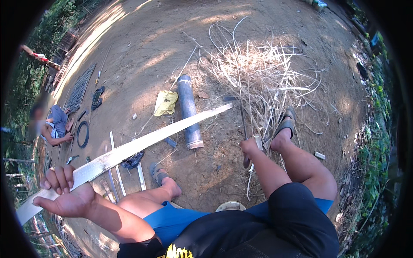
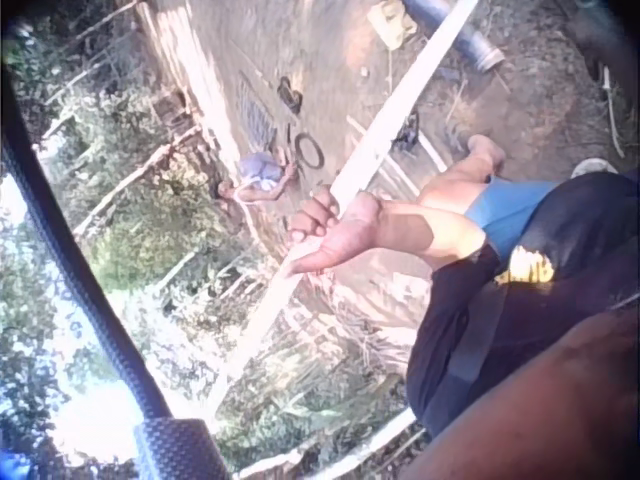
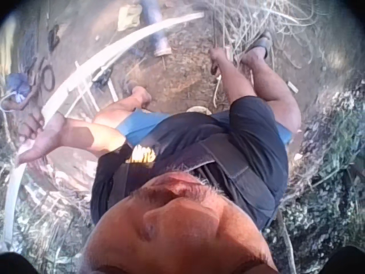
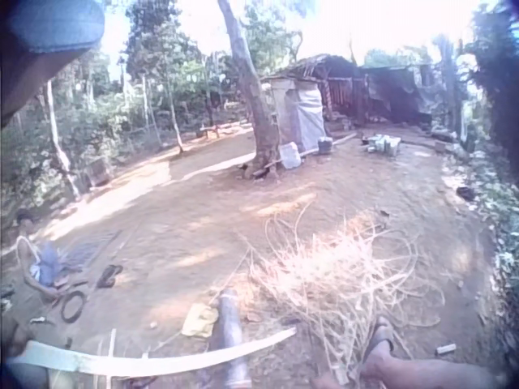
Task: The person uses a large knife to shave and smooth the surface of a bamboo strip, repeatedly scraping the blade along the material.
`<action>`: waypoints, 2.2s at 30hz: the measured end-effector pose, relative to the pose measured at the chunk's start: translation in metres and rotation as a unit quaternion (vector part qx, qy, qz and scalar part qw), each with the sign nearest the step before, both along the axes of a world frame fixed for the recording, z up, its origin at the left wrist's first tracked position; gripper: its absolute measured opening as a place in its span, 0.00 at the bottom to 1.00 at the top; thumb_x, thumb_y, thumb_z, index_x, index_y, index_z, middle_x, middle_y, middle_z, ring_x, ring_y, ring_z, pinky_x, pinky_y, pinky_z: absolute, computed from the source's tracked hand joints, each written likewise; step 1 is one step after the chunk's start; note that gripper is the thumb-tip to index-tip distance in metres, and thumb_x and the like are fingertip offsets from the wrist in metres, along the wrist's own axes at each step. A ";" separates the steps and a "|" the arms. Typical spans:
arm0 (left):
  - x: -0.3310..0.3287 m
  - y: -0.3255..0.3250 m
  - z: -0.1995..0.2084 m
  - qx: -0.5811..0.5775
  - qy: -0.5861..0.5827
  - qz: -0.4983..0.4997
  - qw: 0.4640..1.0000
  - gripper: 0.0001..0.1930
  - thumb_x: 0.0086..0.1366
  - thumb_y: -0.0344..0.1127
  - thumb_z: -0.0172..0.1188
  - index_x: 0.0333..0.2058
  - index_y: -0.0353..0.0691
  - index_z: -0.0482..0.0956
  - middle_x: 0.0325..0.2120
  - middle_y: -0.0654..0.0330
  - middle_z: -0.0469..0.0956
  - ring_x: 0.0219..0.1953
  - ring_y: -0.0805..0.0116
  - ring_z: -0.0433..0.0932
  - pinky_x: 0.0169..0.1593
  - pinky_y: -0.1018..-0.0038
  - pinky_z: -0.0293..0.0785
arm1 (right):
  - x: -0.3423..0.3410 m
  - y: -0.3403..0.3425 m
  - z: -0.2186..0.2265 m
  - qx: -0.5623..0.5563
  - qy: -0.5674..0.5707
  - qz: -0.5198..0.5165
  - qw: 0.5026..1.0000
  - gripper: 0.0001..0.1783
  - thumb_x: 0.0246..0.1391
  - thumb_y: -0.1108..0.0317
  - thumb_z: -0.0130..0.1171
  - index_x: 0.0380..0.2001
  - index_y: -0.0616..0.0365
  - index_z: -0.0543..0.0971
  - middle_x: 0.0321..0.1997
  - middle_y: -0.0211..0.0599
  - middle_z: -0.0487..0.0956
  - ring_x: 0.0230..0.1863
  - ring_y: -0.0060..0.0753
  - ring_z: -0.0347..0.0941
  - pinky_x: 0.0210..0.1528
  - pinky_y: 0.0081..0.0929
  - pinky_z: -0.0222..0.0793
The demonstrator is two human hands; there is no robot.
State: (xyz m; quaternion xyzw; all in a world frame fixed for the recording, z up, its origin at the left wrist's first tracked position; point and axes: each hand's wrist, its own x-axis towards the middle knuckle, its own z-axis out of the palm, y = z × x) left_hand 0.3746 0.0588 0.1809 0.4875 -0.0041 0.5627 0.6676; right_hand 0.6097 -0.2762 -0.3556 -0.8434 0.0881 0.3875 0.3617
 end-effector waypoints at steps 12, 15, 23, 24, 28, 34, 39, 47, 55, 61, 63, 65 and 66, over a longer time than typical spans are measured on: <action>-0.027 -0.006 -0.011 0.039 -0.098 -0.161 0.981 0.44 0.58 0.79 0.37 0.40 0.37 0.75 0.20 0.65 0.59 0.21 0.75 0.58 0.27 0.78 0.55 | -0.127 0.067 0.183 0.202 -0.090 -0.048 0.974 0.09 0.48 0.69 0.60 0.32 0.60 0.75 0.22 0.35 0.74 0.21 0.31 0.70 0.25 0.33 0.65; -0.028 -0.007 -0.010 0.040 -0.109 -0.150 0.982 0.42 0.59 0.77 0.39 0.40 0.38 0.75 0.21 0.65 0.61 0.23 0.73 0.59 0.29 0.75 0.57 | -0.146 0.075 0.252 0.202 -0.123 0.038 0.971 0.13 0.47 0.66 0.61 0.36 0.59 0.77 0.26 0.37 0.78 0.28 0.32 0.75 0.34 0.32 0.70; -0.035 -0.007 -0.017 0.078 -0.156 -0.242 0.954 0.33 0.59 0.74 0.48 0.30 0.45 0.69 0.22 0.64 0.66 0.24 0.70 0.66 0.32 0.71 0.65 | -0.202 0.075 0.374 0.251 -0.152 0.187 0.938 0.16 0.48 0.63 0.59 0.41 0.56 0.77 0.31 0.43 0.80 0.33 0.40 0.78 0.40 0.35 0.71; -0.035 -0.011 -0.019 0.067 -0.151 -0.213 0.963 0.31 0.59 0.72 0.49 0.29 0.46 0.66 0.19 0.65 0.66 0.19 0.73 0.65 0.26 0.76 0.64 | -0.206 0.073 0.379 0.251 -0.153 0.192 0.936 0.16 0.48 0.63 0.60 0.40 0.56 0.77 0.31 0.43 0.80 0.33 0.40 0.78 0.40 0.35 0.71; -0.028 -0.037 -0.014 0.034 -0.126 -0.067 0.989 0.31 0.59 0.74 0.45 0.24 0.48 0.64 0.10 0.70 0.59 0.10 0.78 0.58 0.16 0.84 0.54 | -0.217 0.068 0.403 0.246 -0.149 0.216 0.933 0.15 0.48 0.64 0.60 0.39 0.56 0.76 0.30 0.43 0.80 0.33 0.41 0.78 0.39 0.36 0.71; -0.023 -0.060 -0.013 0.028 -0.146 0.036 0.988 0.31 0.60 0.74 0.43 0.22 0.48 0.64 0.09 0.69 0.59 0.08 0.78 0.59 0.14 0.83 0.57 | -0.223 0.070 0.401 0.262 -0.167 0.237 0.921 0.12 0.51 0.66 0.60 0.39 0.56 0.76 0.26 0.38 0.78 0.26 0.32 0.75 0.35 0.32 0.70; -0.026 -0.064 -0.008 -0.023 -0.137 0.112 0.984 0.31 0.62 0.73 0.42 0.22 0.48 0.64 0.09 0.69 0.58 0.08 0.79 0.58 0.13 0.83 0.58 | -0.233 0.071 0.415 0.286 -0.189 0.238 0.909 0.11 0.51 0.68 0.59 0.38 0.56 0.76 0.27 0.41 0.79 0.30 0.35 0.78 0.37 0.33 0.72; -0.038 -0.070 -0.020 0.006 -0.119 0.061 0.991 0.32 0.56 0.76 0.46 0.22 0.49 0.64 0.10 0.71 0.59 0.10 0.80 0.59 0.17 0.83 0.59 | -0.237 0.066 0.414 0.290 -0.201 0.236 0.906 0.10 0.50 0.69 0.58 0.37 0.58 0.76 0.26 0.44 0.79 0.29 0.38 0.78 0.35 0.34 0.72; -0.043 -0.089 -0.025 0.009 -0.120 0.038 0.992 0.34 0.52 0.79 0.47 0.23 0.50 0.66 0.09 0.72 0.58 0.09 0.80 0.58 0.18 0.83 0.59 | -0.235 0.063 0.417 0.265 -0.212 0.226 0.913 0.09 0.50 0.70 0.58 0.35 0.59 0.76 0.27 0.47 0.79 0.31 0.44 0.79 0.35 0.36 0.73; -0.043 -0.096 -0.025 0.015 -0.118 0.035 0.992 0.34 0.52 0.79 0.47 0.23 0.50 0.67 0.09 0.72 0.58 0.10 0.80 0.57 0.19 0.81 0.59 | -0.217 0.059 0.385 0.222 -0.294 0.240 0.898 0.11 0.49 0.69 0.58 0.37 0.58 0.76 0.27 0.49 0.79 0.32 0.51 0.79 0.37 0.40 0.73; -0.044 -0.082 -0.023 0.012 -0.110 0.065 0.992 0.33 0.52 0.78 0.48 0.22 0.50 0.67 0.09 0.72 0.59 0.10 0.80 0.59 0.18 0.82 0.59 | -0.236 0.064 0.407 0.237 -0.238 0.224 0.915 0.11 0.48 0.70 0.59 0.37 0.59 0.76 0.27 0.50 0.79 0.32 0.52 0.78 0.36 0.42 0.72; -0.049 -0.087 -0.023 0.007 -0.104 0.045 0.994 0.33 0.52 0.78 0.49 0.22 0.50 0.67 0.09 0.72 0.60 0.10 0.80 0.59 0.18 0.83 0.59 | -0.240 0.062 0.402 0.207 -0.261 0.246 0.910 0.11 0.47 0.69 0.58 0.37 0.58 0.76 0.26 0.49 0.79 0.33 0.53 0.78 0.37 0.42 0.72; -0.049 -0.090 -0.026 0.000 -0.096 0.047 0.994 0.33 0.51 0.78 0.50 0.21 0.50 0.67 0.09 0.72 0.60 0.10 0.80 0.59 0.18 0.83 0.59 | -0.226 0.063 0.384 0.184 -0.288 0.253 0.905 0.11 0.47 0.69 0.58 0.37 0.57 0.76 0.26 0.49 0.79 0.34 0.53 0.78 0.38 0.42 0.72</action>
